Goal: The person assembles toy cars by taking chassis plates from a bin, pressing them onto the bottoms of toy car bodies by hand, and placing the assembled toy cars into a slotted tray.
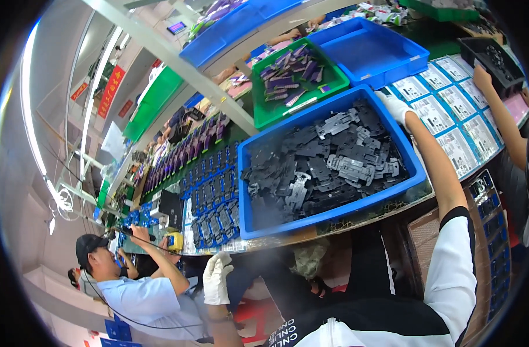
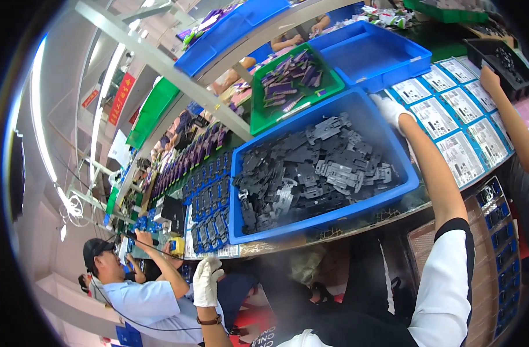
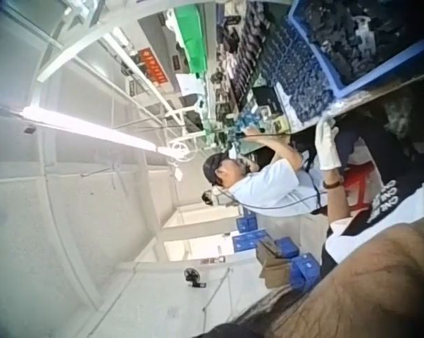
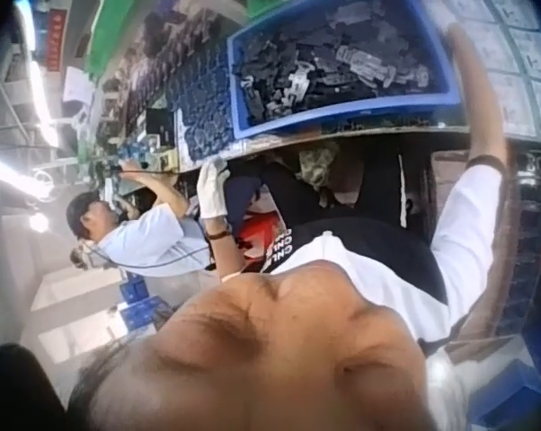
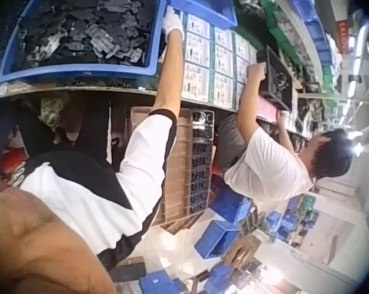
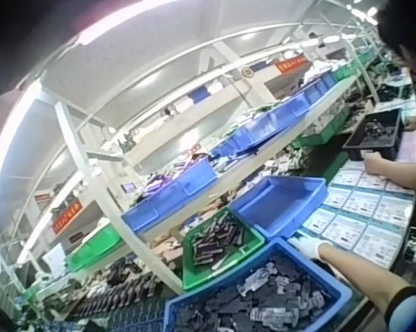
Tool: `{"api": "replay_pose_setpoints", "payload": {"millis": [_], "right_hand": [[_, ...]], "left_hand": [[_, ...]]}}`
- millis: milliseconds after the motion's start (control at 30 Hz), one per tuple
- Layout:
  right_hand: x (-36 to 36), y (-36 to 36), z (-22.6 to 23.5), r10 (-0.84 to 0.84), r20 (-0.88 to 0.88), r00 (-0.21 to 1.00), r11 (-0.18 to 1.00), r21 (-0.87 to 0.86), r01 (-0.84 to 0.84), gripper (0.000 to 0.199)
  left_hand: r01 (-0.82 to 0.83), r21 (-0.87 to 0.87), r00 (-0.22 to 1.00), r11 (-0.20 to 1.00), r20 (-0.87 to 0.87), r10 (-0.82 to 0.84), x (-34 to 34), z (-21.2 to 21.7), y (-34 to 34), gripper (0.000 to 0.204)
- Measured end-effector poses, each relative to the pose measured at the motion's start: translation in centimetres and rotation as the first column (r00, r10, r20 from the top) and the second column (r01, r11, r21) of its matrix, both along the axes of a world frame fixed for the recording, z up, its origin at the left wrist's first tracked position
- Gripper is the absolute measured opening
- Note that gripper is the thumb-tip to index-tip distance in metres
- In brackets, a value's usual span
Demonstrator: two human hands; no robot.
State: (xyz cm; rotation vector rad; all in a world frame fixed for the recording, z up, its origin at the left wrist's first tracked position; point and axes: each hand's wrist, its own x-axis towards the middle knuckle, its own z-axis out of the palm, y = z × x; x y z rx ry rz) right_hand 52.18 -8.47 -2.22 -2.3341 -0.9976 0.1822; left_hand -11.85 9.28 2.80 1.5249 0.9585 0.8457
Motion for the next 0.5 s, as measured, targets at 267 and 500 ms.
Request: {"api": "replay_pose_setpoints", "payload": {"millis": [267, 500], "right_hand": [[3.0, 3.3, -2.1, -0.115, -0.032, 0.993, 0.993, -0.020, 0.115, 0.049], [0.6, 1.7, 1.1, -0.141, 0.190, 0.972, 0.973, -0.157, 0.172, 0.047]], "left_hand": [[-0.017, -0.069, 1.000, 0.997, 0.015, 0.018, -1.9, -1.1, -0.9, 0.030], [0.006, -0.123, 0.993, 0.992, 0.115, 0.008, -2.1, -0.8, -2.1, 0.033]]}}
